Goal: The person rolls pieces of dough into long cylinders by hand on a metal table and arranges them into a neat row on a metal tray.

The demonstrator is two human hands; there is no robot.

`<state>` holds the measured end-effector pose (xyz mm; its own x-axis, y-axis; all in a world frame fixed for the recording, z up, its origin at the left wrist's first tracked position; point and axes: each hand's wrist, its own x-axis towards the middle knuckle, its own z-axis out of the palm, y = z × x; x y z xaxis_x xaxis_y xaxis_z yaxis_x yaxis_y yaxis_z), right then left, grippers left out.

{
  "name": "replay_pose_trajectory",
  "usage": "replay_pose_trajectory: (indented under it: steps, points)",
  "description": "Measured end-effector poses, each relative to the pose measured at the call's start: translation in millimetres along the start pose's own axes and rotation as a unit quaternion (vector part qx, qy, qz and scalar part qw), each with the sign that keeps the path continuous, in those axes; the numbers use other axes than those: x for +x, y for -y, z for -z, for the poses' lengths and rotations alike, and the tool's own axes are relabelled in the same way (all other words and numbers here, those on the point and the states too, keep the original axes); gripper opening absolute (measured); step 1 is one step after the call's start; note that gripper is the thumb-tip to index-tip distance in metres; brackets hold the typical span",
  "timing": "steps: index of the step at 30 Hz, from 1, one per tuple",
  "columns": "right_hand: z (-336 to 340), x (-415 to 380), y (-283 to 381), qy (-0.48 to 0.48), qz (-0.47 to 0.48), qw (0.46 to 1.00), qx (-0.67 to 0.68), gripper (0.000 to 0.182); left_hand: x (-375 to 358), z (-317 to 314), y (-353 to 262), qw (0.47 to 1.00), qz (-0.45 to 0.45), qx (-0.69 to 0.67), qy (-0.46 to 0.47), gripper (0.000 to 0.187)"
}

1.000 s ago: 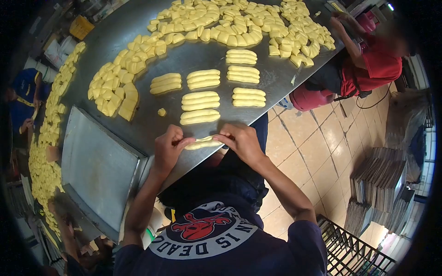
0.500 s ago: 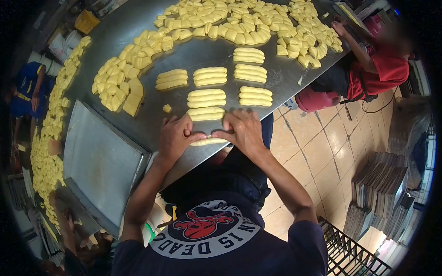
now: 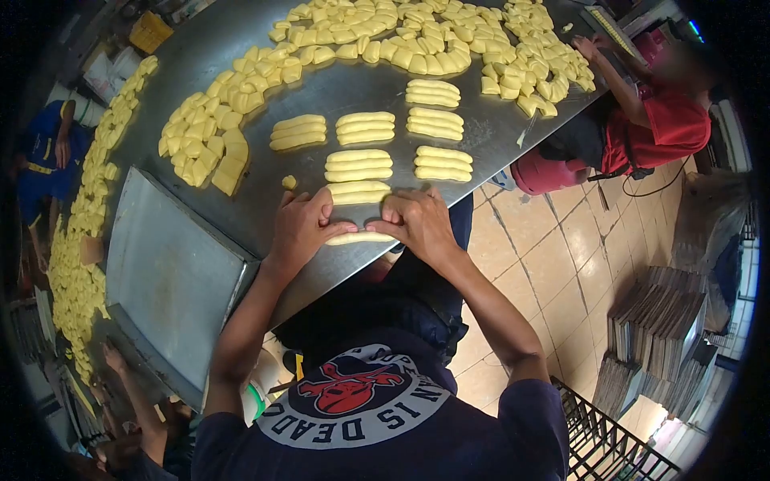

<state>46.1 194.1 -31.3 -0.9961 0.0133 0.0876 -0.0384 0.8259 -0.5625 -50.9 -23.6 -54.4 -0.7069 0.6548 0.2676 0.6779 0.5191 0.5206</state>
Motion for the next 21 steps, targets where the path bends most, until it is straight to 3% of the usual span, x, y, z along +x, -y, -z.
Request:
replay_pose_trajectory:
  steps: [4, 9, 13, 15, 18, 21]
  points:
    - [4.8, -0.7, 7.1, 0.035, -0.027, 0.999, 0.016, 0.046, 4.7, 12.6, -7.9, 0.998, 0.045, -0.026, 0.037, 0.059]
    - [5.7, 4.2, 16.7, -0.010, -0.035, 0.995, -0.096, 0.047, 6.9, 6.5, -3.7, 0.999, 0.008, 0.029, 0.026, 0.060]
    - [-0.9, 2.8, 1.9, -0.012, -0.007, 0.999, -0.051, 0.048, 0.1, 0.6, 4.1, 1.000, -0.019, 0.000, -0.010, 0.057]
    - [1.8, 3.4, 4.2, 0.025, -0.030, 0.999, -0.025, 0.048, 2.0, 7.0, 1.4, 0.999, 0.014, -0.031, -0.003, 0.058]
    - [-0.4, 4.8, 12.7, 0.029, -0.045, 0.997, -0.062, 0.052, 7.4, 19.5, -10.1, 0.997, 0.041, 0.015, 0.057, 0.060]
    - [-0.3, 7.2, 13.9, 0.002, -0.047, 0.995, -0.085, 0.052, 8.1, 15.3, -6.5, 0.996, 0.056, 0.034, 0.055, 0.061]
